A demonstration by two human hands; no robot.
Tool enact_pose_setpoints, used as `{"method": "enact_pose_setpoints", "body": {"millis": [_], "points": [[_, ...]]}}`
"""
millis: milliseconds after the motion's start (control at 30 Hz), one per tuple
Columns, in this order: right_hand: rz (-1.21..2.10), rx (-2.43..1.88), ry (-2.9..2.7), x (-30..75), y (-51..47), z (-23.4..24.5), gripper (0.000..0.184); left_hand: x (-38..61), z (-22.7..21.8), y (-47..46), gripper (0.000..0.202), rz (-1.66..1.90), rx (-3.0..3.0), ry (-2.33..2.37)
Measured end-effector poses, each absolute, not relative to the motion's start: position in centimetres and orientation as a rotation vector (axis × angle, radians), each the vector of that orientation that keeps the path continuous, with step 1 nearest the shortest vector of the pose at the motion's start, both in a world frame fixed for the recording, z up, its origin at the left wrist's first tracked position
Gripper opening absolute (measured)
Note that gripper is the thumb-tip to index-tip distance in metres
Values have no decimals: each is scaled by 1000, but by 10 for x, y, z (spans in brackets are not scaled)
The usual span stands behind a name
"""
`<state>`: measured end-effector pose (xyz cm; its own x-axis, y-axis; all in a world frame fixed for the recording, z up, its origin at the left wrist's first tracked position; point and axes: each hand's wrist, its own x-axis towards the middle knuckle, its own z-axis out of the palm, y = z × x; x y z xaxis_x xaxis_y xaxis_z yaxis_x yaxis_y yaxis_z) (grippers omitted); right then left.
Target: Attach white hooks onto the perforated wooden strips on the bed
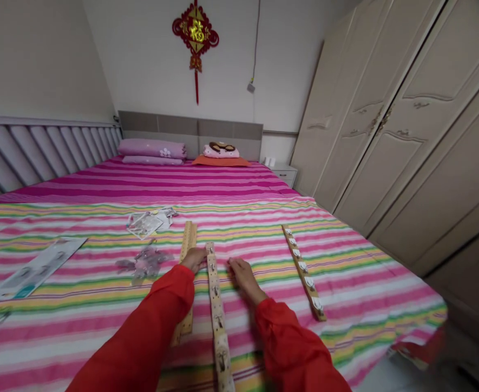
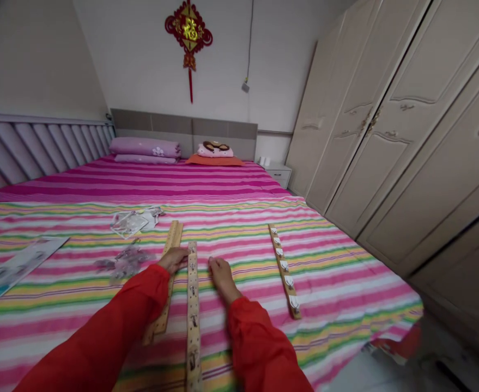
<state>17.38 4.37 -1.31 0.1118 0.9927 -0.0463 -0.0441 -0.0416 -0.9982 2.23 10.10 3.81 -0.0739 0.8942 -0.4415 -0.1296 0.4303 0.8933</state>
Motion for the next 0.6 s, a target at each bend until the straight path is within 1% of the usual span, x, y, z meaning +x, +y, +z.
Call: {"method": "enact_pose_setpoints", "body": {"millis": [133, 300, 400, 500, 600], "points": [[1185, -1152, -992, 201, -35, -19, 48, 12, 53, 97, 22, 1039, 674, 1411], [1227, -1217, -795, 231, -120, -41, 50, -4, 70, 96, 21, 1108, 575, 1461], [1359, -1238, -689, 237, -151, -54, 54, -8, 78, 94, 20, 1154, 530, 1478], [1438, -1169, -609, 236, -169, -57, 53, -8, 84, 90, 17, 1193, 507, 1485], [1492, -1033, -552, 236, -179, -53, 45, -4, 88, 85, 13, 1219, 493, 1491]]}}
